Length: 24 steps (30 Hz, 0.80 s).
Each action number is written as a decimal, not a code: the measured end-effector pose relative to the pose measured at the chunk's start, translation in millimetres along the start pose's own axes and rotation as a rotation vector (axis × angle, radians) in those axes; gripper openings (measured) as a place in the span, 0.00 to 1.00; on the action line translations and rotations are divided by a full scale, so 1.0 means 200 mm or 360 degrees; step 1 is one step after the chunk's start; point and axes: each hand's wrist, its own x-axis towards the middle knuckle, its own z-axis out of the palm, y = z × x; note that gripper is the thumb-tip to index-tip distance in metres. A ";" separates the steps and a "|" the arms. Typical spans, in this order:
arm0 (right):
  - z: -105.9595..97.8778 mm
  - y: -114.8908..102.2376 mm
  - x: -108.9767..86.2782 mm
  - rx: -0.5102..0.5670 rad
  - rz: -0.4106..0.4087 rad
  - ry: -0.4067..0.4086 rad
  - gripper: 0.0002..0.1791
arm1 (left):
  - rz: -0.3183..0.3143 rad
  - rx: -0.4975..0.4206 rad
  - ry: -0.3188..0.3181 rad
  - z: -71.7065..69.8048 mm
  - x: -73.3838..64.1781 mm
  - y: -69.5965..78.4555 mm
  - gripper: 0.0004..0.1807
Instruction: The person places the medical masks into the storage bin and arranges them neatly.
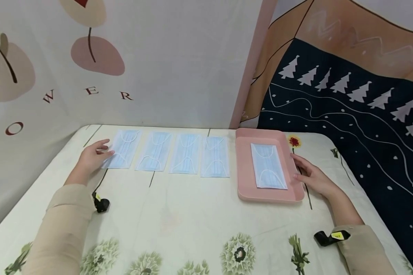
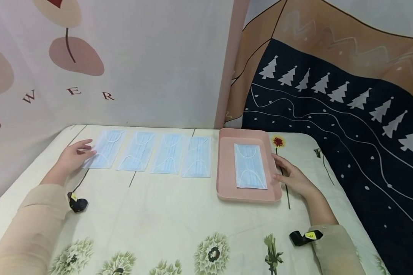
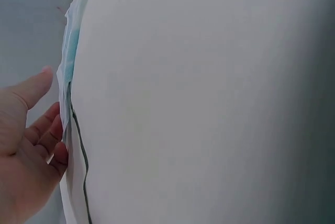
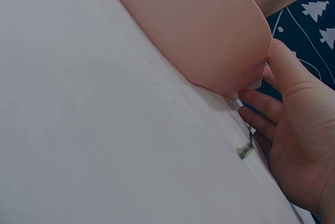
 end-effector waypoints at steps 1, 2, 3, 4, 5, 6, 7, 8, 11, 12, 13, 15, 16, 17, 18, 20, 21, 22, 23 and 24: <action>0.00 0.00 0.00 -0.0004 0.0002 0.0000 0.42 | 0.0006 -0.0001 0.0002 0.00 0.00 0.00 0.34; 0.00 0.00 0.00 -0.0003 0.0004 0.0001 0.42 | 0.0019 0.0008 0.0004 0.00 0.01 0.00 0.33; 0.00 0.00 0.00 -0.0006 0.0002 0.0003 0.42 | 0.0029 0.0016 0.0006 0.01 0.01 -0.01 0.33; 0.00 0.00 0.00 -0.0002 -0.0002 0.0003 0.42 | 0.0034 0.0029 0.0007 0.01 0.02 -0.01 0.32; 0.00 0.00 0.00 0.0001 -0.0003 0.0003 0.42 | 0.0037 0.0035 0.0006 0.01 0.02 -0.02 0.32; 0.00 0.00 0.01 0.0001 -0.0003 0.0004 0.42 | 0.0041 0.0039 0.0005 0.01 0.03 -0.03 0.32; 0.00 0.00 0.01 0.0002 -0.0003 0.0005 0.42 | 0.0043 0.0041 0.0002 0.02 0.03 -0.03 0.32; 0.00 0.00 0.01 0.0001 -0.0003 0.0005 0.42 | 0.0039 0.0048 -0.0002 0.02 0.04 -0.04 0.32; 0.00 0.00 0.00 0.0005 0.0000 0.0004 0.42 | 0.0028 0.0051 -0.0013 0.02 0.04 -0.04 0.32; 0.00 0.00 0.00 0.0004 0.0001 0.0003 0.42 | 0.0023 0.0052 -0.0020 0.02 0.04 -0.04 0.31; 0.00 0.00 0.00 0.0007 0.0000 0.0003 0.42 | 0.0021 0.0057 -0.0026 0.02 0.04 -0.04 0.31; 0.00 0.00 0.00 0.0012 0.0000 0.0002 0.42 | 0.0005 0.0068 -0.0048 0.02 0.05 -0.04 0.30; 0.00 -0.01 0.00 0.0013 0.0001 0.0002 0.42 | -0.0010 0.0074 -0.0068 0.01 0.05 -0.04 0.30; 0.00 -0.01 0.00 0.0013 0.0001 0.0001 0.42 | -0.0032 0.0074 -0.0091 0.01 0.05 -0.03 0.30; 0.01 0.00 0.00 0.0013 0.0002 0.0002 0.42 | -0.0049 0.0077 -0.0116 0.00 0.05 -0.03 0.29; 0.01 0.00 0.00 0.0015 0.0003 0.0005 0.42 | -0.0081 0.0083 -0.0172 -0.01 0.06 -0.02 0.29; 0.01 0.00 0.00 0.0015 -0.0002 0.0007 0.42 | -0.0089 0.0085 -0.0197 -0.02 0.06 -0.02 0.29; 0.01 0.00 0.00 0.0017 -0.0004 0.0008 0.42 | -0.0096 0.0086 -0.0221 -0.02 0.06 -0.02 0.29; 0.00 0.00 0.00 0.0019 -0.0006 0.0009 0.42 | -0.0095 0.0088 -0.0239 -0.03 0.06 -0.01 0.29; 0.00 0.00 0.00 0.0018 -0.0011 0.0010 0.42 | -0.0092 0.0094 -0.0256 -0.04 0.06 -0.01 0.29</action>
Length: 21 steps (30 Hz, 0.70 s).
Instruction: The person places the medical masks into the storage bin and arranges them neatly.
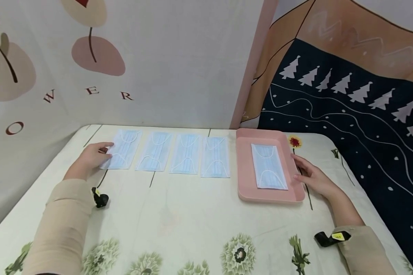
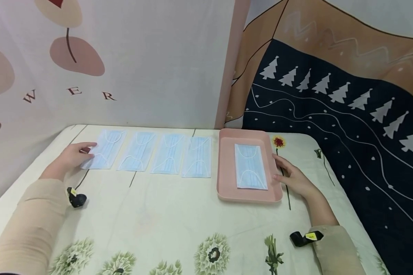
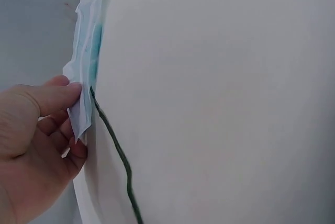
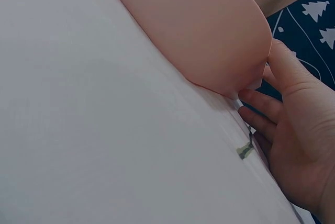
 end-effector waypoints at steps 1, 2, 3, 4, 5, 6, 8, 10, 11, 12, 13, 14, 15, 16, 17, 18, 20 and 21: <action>0.00 0.00 0.00 0.0002 -0.0005 0.0000 0.42 | 0.0007 0.0004 -0.0014 -0.01 0.00 0.00 0.29; 0.00 0.00 0.00 0.0002 -0.0006 -0.0001 0.42 | 0.0012 0.0004 -0.0025 -0.01 0.00 0.00 0.29; 0.00 0.00 0.00 0.0002 -0.0006 -0.0002 0.42 | 0.0019 0.0009 -0.0033 -0.01 -0.01 0.00 0.29; 0.00 0.00 0.00 0.0000 -0.0004 -0.0003 0.42 | 0.0026 0.0012 -0.0044 -0.01 -0.01 0.00 0.29; 0.00 0.00 0.00 -0.0002 -0.0005 -0.0003 0.41 | 0.0028 0.0007 -0.0054 -0.01 -0.01 0.00 0.29; 0.00 0.00 0.00 -0.0002 -0.0006 -0.0004 0.41 | 0.0028 0.0003 -0.0065 -0.02 -0.01 0.00 0.29; 0.00 0.00 0.00 0.0001 -0.0006 -0.0005 0.41 | 0.0024 -0.0006 -0.0081 -0.02 -0.02 0.01 0.30; 0.00 0.00 0.00 0.0002 -0.0012 -0.0003 0.41 | 0.0011 -0.0011 -0.0096 -0.02 -0.02 0.01 0.31; 0.00 0.00 0.00 0.0004 -0.0012 -0.0002 0.41 | 0.0002 -0.0015 -0.0102 -0.02 -0.03 0.01 0.32; 0.00 0.00 0.00 0.0004 -0.0008 -0.0001 0.41 | -0.0007 -0.0016 -0.0105 -0.02 -0.03 0.01 0.33; 0.00 0.00 0.00 0.0003 -0.0010 0.0000 0.41 | -0.0011 -0.0016 -0.0106 -0.02 -0.04 0.01 0.33; 0.00 0.00 0.00 0.0003 -0.0011 0.0000 0.41 | -0.0011 -0.0016 -0.0105 -0.02 -0.04 0.01 0.34; 0.00 0.00 0.00 0.0002 -0.0009 -0.0001 0.41 | -0.0010 -0.0020 -0.0104 -0.02 -0.05 0.01 0.34; 0.00 0.00 0.00 0.0003 -0.0007 -0.0002 0.41 | -0.0002 -0.0019 -0.0096 -0.02 -0.06 0.02 0.34; 0.00 0.00 0.00 0.0002 -0.0007 -0.0002 0.41 | 0.0007 -0.0024 -0.0085 -0.02 -0.07 0.02 0.34; 0.00 0.00 0.00 0.0003 -0.0009 -0.0003 0.41 | 0.0023 -0.0033 -0.0071 -0.02 -0.08 0.02 0.34; 0.00 0.00 0.00 0.0009 -0.0013 -0.0003 0.41 | 0.0041 -0.0059 -0.0040 -0.01 -0.10 0.03 0.35; 0.00 0.00 0.00 0.0010 -0.0015 -0.0002 0.41 | 0.0044 -0.0077 -0.0026 -0.01 -0.11 0.03 0.35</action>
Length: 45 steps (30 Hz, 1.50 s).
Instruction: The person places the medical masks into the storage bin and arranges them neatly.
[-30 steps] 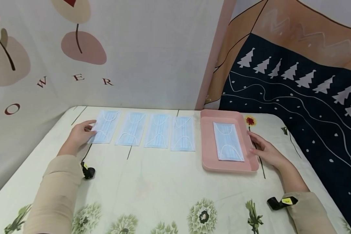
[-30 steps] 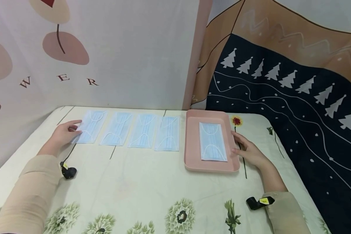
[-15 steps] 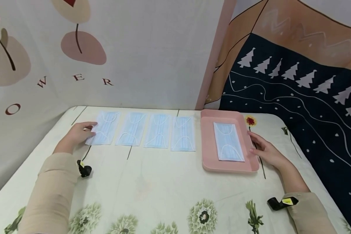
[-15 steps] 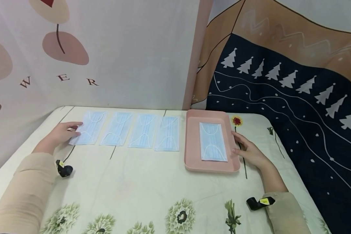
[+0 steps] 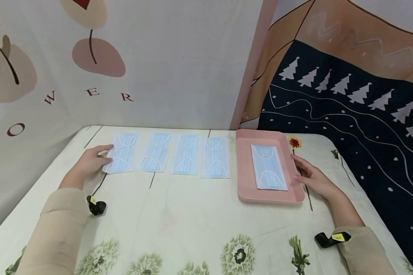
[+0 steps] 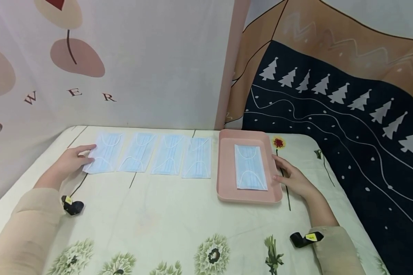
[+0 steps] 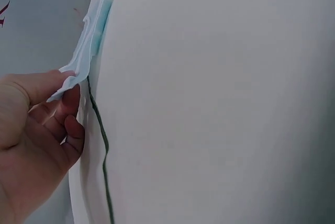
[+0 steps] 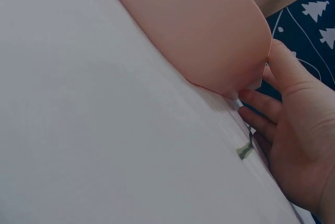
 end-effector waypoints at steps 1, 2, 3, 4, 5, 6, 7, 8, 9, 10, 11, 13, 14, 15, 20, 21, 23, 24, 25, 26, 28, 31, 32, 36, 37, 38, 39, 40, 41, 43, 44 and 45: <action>0.00 0.00 0.00 0.0002 -0.0004 0.0001 0.41 | 0.0003 -0.0016 0.0014 0.00 -0.01 0.00 0.35; 0.00 0.00 0.00 0.0004 -0.0007 0.0002 0.41 | 0.0003 -0.0038 0.0026 0.01 -0.02 0.00 0.35; 0.00 0.00 0.00 0.0004 -0.0010 0.0002 0.41 | 0.0006 -0.0056 0.0036 0.01 -0.03 0.00 0.35; 0.00 0.00 0.00 0.0004 -0.0013 0.0003 0.41 | 0.0005 -0.0074 0.0044 0.02 -0.03 0.01 0.35; 0.00 0.00 0.00 0.0006 -0.0011 0.0002 0.41 | 0.0011 -0.0091 0.0053 0.02 -0.04 0.00 0.35; 0.00 0.00 0.00 0.0004 -0.0012 0.0002 0.41 | 0.0021 -0.0095 0.0067 0.02 -0.05 0.00 0.35; 0.00 0.00 0.00 0.0005 -0.0014 0.0001 0.41 | 0.0027 -0.0104 0.0079 0.03 -0.05 0.00 0.35; 0.00 0.00 0.00 0.0005 -0.0015 0.0002 0.41 | 0.0033 -0.0113 0.0094 0.03 -0.06 0.00 0.34; 0.00 0.00 0.00 0.0002 -0.0018 0.0003 0.41 | 0.0042 -0.0121 0.0111 0.04 -0.06 0.00 0.34; 0.00 0.01 0.00 0.0005 -0.0019 0.0002 0.41 | 0.0047 -0.0127 0.0129 0.04 -0.07 0.00 0.34; 0.00 0.01 0.00 0.0004 -0.0020 0.0003 0.41 | 0.0047 -0.0136 0.0148 0.04 -0.07 0.00 0.34; 0.00 0.01 0.00 0.0000 -0.0023 0.0006 0.41 | 0.0036 -0.0167 0.0175 0.05 -0.08 0.01 0.34; 0.00 0.00 0.00 0.0000 -0.0022 0.0007 0.41 | 0.0038 -0.0174 0.0189 0.05 -0.09 0.02 0.33; 0.00 0.00 0.00 0.0001 -0.0019 0.0007 0.41 | 0.0043 -0.0181 0.0202 0.05 -0.09 0.04 0.33; 0.01 0.00 0.00 0.0018 -0.0014 0.0000 0.41 | 0.0124 -0.0264 0.0290 0.04 -0.13 0.10 0.32; 0.01 0.00 0.00 0.0020 -0.0015 -0.0002 0.41 | 0.0146 -0.0287 0.0308 0.04 -0.14 0.11 0.32; 0.01 0.00 0.00 0.0018 -0.0021 -0.0001 0.40 | 0.0176 -0.0325 0.0336 0.04 -0.15 0.14 0.32; 0.01 0.00 0.00 0.0019 -0.0023 -0.0002 0.40 | 0.0188 -0.0335 0.0346 0.04 -0.16 0.15 0.32; 0.01 0.00 0.00 0.0023 -0.0026 -0.0003 0.40 | 0.0194 -0.0338 0.0351 0.04 -0.16 0.16 0.32; 0.00 0.01 0.00 0.0024 -0.0028 -0.0002 0.40 | 0.0192 -0.0345 0.0348 0.04 -0.17 0.18 0.32; 0.00 0.01 0.00 0.0023 -0.0029 -0.0001 0.40 | 0.0190 -0.0344 0.0343 0.04 -0.17 0.22 0.33; 0.00 0.00 0.00 0.0025 -0.0011 -0.0003 0.41 | 0.0192 -0.0356 0.0327 0.06 -0.17 0.28 0.33; 0.00 0.00 0.00 0.0017 -0.0003 0.0000 0.41 | 0.0197 -0.0368 0.0323 0.07 -0.18 0.31 0.33; 0.00 0.00 0.00 0.0014 0.0015 0.0000 0.41 | 0.0238 -0.0415 0.0316 0.10 -0.18 0.40 0.33; 0.00 0.00 0.00 0.0015 0.0012 0.0000 0.41 | 0.0249 -0.0430 0.0316 0.10 -0.18 0.42 0.33; 0.00 0.00 0.00 0.0015 0.0008 0.0001 0.41 | 0.0259 -0.0453 0.0315 0.11 -0.18 0.44 0.33; 0.01 0.00 0.00 0.0017 0.0002 0.0001 0.41 | 0.0271 -0.0481 0.0313 0.12 -0.18 0.46 0.33; 0.01 0.00 0.00 0.0018 -0.0004 0.0000 0.41 | 0.0285 -0.0512 0.0311 0.13 -0.18 0.48 0.33; 0.01 0.00 0.00 0.0015 -0.0010 0.0001 0.40 | 0.0299 -0.0541 0.0307 0.14 -0.18 0.50 0.33; 0.01 0.00 0.00 0.0010 -0.0013 0.0005 0.40 | 0.0333 -0.0613 0.0304 0.17 -0.18 0.53 0.32; 0.01 0.00 0.00 0.0010 -0.0014 0.0006 0.40 | 0.0358 -0.0643 0.0302 0.18 -0.19 0.55 0.32; 0.01 0.00 0.00 0.0007 -0.0013 0.0007 0.40 | 0.0389 -0.0668 0.0300 0.20 -0.19 0.57 0.32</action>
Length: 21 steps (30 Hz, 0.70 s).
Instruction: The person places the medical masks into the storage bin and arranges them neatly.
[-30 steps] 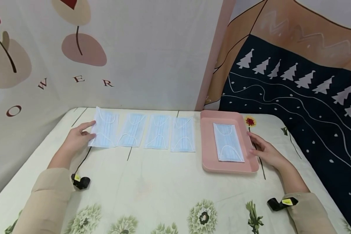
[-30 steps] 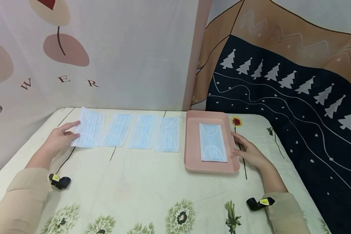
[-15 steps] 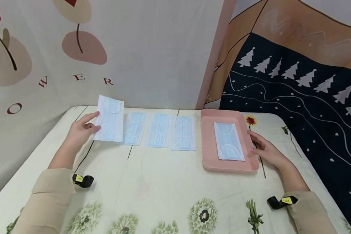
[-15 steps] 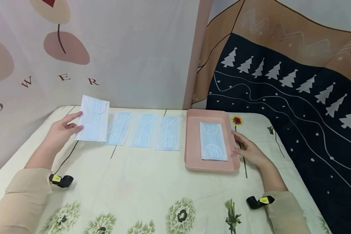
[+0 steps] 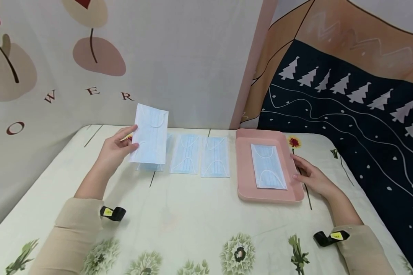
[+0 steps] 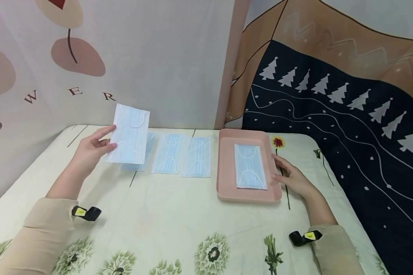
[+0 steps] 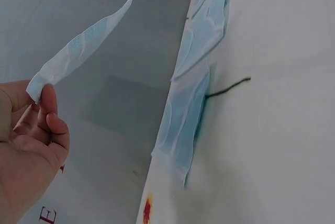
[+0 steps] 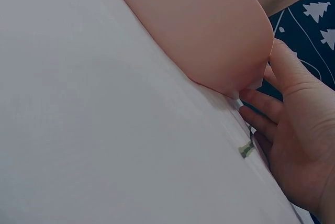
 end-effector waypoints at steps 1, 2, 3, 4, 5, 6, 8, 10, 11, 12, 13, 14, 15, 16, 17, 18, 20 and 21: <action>0.00 0.00 0.00 -0.0001 0.0001 0.0001 0.40 | 0.0029 -0.0025 -0.0006 0.02 0.00 0.01 0.32; 0.00 0.00 0.00 -0.0003 0.0004 0.0001 0.41 | 0.0054 -0.0049 -0.0014 0.04 0.00 0.01 0.32; 0.00 0.00 0.00 -0.0004 0.0006 0.0001 0.41 | 0.0080 -0.0089 -0.0023 0.06 -0.01 0.02 0.32; 0.00 0.00 0.00 -0.0007 0.0009 0.0001 0.41 | 0.0106 -0.0116 -0.0035 0.08 -0.01 0.02 0.31; 0.00 0.00 0.00 -0.0011 0.0015 0.0001 0.41 | 0.0130 -0.0148 -0.0048 0.10 -0.01 0.03 0.31; 0.00 0.00 0.00 -0.0012 0.0017 0.0001 0.41 | 0.0153 -0.0175 -0.0060 0.12 -0.01 0.03 0.31; 0.00 -0.01 0.00 -0.0014 0.0019 0.0001 0.41 | 0.0176 -0.0241 -0.0076 0.16 -0.02 0.05 0.32; 0.00 -0.01 0.00 -0.0011 0.0020 0.0000 0.41 | 0.0189 -0.0298 -0.0091 0.20 -0.03 0.06 0.32; 0.00 -0.01 0.00 -0.0009 0.0018 -0.0001 0.41 | 0.0192 -0.0331 -0.0095 0.22 -0.03 0.07 0.32; 0.00 -0.01 0.00 -0.0006 0.0015 -0.0001 0.41 | 0.0194 -0.0357 -0.0097 0.24 -0.03 0.07 0.32; 0.00 -0.01 0.00 -0.0003 0.0015 -0.0001 0.41 | 0.0185 -0.0387 -0.0099 0.27 -0.03 0.08 0.32; 0.00 -0.01 0.00 -0.0002 0.0015 -0.0002 0.41 | 0.0182 -0.0417 -0.0105 0.29 -0.04 0.09 0.32; 0.00 -0.01 -0.01 -0.0003 0.0012 -0.0002 0.41 | 0.0175 -0.0441 -0.0111 0.31 -0.04 0.09 0.32; 0.00 -0.01 -0.01 -0.0007 0.0010 -0.0002 0.41 | 0.0170 -0.0460 -0.0113 0.33 -0.04 0.10 0.32; 0.00 -0.01 -0.01 -0.0011 0.0011 0.0000 0.41 | 0.0169 -0.0479 -0.0120 0.35 -0.04 0.10 0.32; 0.00 -0.01 -0.01 -0.0015 0.0009 0.0001 0.41 | 0.0163 -0.0498 -0.0125 0.38 -0.04 0.11 0.32; 0.00 -0.01 -0.01 -0.0028 0.0003 0.0005 0.41 | 0.0159 -0.0534 -0.0138 0.42 -0.05 0.12 0.32; 0.00 -0.01 -0.01 -0.0032 -0.0002 0.0007 0.41 | 0.0164 -0.0549 -0.0147 0.44 -0.05 0.12 0.32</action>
